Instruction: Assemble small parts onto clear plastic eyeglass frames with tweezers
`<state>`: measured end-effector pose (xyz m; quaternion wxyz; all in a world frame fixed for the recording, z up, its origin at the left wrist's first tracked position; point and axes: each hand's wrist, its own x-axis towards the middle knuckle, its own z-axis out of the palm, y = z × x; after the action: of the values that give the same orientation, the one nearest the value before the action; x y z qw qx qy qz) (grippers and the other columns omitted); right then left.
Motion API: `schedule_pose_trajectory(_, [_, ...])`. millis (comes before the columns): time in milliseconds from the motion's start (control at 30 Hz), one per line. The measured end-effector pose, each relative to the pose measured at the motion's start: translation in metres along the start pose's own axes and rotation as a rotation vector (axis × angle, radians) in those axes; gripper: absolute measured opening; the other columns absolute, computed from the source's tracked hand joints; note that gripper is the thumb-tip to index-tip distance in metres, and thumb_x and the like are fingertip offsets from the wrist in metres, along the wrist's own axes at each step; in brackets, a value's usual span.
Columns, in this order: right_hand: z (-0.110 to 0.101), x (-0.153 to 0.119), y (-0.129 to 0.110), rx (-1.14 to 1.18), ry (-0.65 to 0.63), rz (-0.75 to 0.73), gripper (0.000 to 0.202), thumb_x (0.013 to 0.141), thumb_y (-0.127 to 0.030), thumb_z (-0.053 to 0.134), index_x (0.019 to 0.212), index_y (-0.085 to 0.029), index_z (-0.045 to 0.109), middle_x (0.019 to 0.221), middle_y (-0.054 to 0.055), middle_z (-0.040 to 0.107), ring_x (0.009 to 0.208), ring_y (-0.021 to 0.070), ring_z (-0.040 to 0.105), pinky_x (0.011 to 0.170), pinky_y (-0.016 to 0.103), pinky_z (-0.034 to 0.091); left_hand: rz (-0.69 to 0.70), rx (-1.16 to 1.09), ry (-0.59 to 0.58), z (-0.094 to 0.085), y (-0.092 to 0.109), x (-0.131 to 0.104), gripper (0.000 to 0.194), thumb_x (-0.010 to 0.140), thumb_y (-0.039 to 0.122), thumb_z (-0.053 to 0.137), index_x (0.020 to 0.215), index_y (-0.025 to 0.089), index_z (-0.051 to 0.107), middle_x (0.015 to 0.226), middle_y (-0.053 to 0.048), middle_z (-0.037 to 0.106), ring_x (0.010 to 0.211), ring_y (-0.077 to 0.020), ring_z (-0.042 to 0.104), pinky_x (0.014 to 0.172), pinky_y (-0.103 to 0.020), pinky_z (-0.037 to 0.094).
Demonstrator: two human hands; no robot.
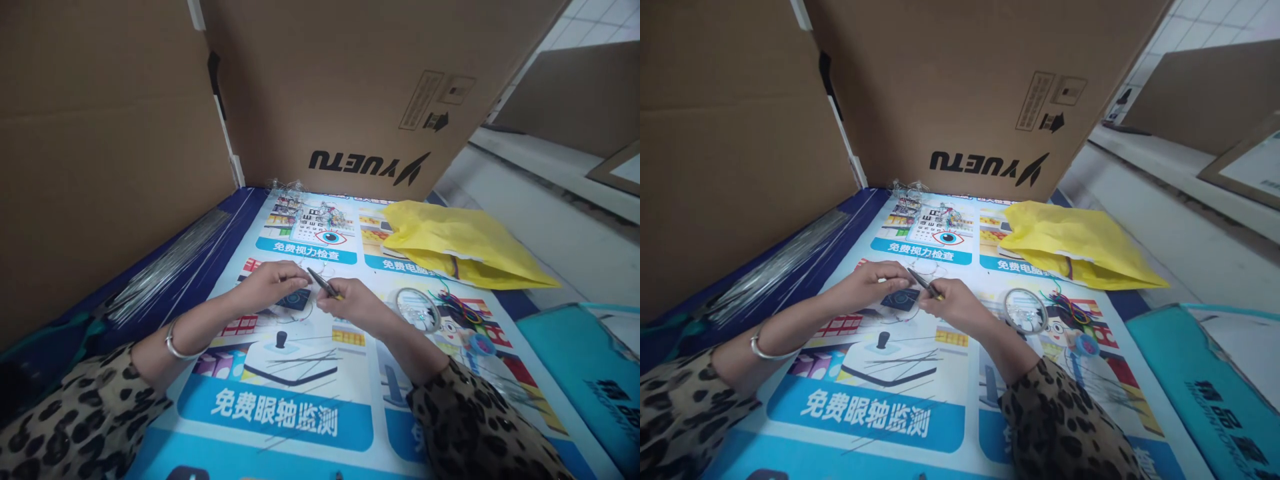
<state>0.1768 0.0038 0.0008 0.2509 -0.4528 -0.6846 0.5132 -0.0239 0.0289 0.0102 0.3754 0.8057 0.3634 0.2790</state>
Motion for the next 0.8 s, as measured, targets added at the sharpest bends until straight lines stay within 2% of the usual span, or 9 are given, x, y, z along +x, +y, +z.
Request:
schedule_pose_trajectory(67, [-0.001, 0.001, 0.002, 0.070, 0.009, 0.017, 0.014, 0.068, -0.029, 0.058, 0.070, -0.015, 0.054, 0.057, -0.005, 0.045, 0.052, 0.0060, 0.038, 0.051, 0.020, 0.033, 0.073, 0.040, -0.083, 0.000, 0.004, -0.001, 0.024, 0.082, 0.030, 0.045, 0.089, 0.020, 0.066, 0.088, -0.004, 0.065, 0.084, -0.0162, 0.056, 0.079, -0.028, 0.041])
schedule_pose_trajectory(167, [0.000, 0.001, 0.001, 0.118, 0.023, 0.044, 0.015, 0.067, -0.030, 0.060, 0.069, -0.015, 0.054, 0.056, -0.006, 0.044, 0.051, 0.0058, 0.037, 0.049, 0.019, 0.031, 0.157, 0.167, -0.121, 0.001, 0.006, -0.003, 0.023, 0.083, 0.026, 0.045, 0.088, 0.022, 0.067, 0.085, -0.004, 0.065, 0.082, -0.0157, 0.056, 0.076, -0.027, 0.040])
schedule_pose_trajectory(333, [-0.002, -0.001, -0.001, 0.197, -0.017, 0.087, 0.018, 0.066, -0.030, 0.061, 0.074, -0.015, 0.057, 0.054, -0.006, 0.043, 0.049, 0.0058, 0.036, 0.047, 0.020, 0.030, 0.326, 0.624, -0.103, 0.005, 0.009, -0.009, 0.020, 0.083, 0.019, 0.044, 0.080, 0.019, 0.064, 0.072, -0.006, 0.059, 0.074, -0.0176, 0.051, 0.069, -0.030, 0.035])
schedule_pose_trajectory(467, [-0.006, -0.001, 0.002, 0.128, -0.066, 0.123, 0.018, 0.066, -0.031, 0.061, 0.074, -0.015, 0.059, 0.055, -0.005, 0.045, 0.050, 0.0064, 0.038, 0.048, 0.021, 0.031, 0.394, 0.870, -0.066, 0.006, 0.017, -0.012, 0.017, 0.083, 0.017, 0.043, 0.076, 0.016, 0.060, 0.071, -0.006, 0.056, 0.074, -0.0187, 0.047, 0.068, -0.033, 0.033])
schedule_pose_trajectory(700, [-0.009, 0.000, 0.002, -0.045, -0.034, 0.026, 0.008, 0.066, -0.023, 0.057, 0.068, -0.016, 0.060, 0.059, -0.005, 0.049, 0.056, 0.0065, 0.039, 0.052, 0.019, 0.031, 0.451, 1.022, -0.061, 0.009, 0.020, -0.012, 0.017, 0.085, 0.018, 0.042, 0.079, 0.014, 0.057, 0.079, -0.008, 0.055, 0.085, -0.0207, 0.046, 0.073, -0.034, 0.037])
schedule_pose_trajectory(800, [-0.007, -0.001, -0.001, -0.080, -0.014, 0.014, 0.007, 0.065, -0.021, 0.055, 0.067, -0.016, 0.059, 0.061, -0.004, 0.050, 0.058, 0.0074, 0.042, 0.054, 0.020, 0.032, 0.437, 1.048, -0.069, 0.012, 0.020, -0.014, 0.017, 0.085, 0.015, 0.041, 0.078, 0.013, 0.057, 0.078, -0.007, 0.054, 0.082, -0.0193, 0.046, 0.070, -0.033, 0.039])
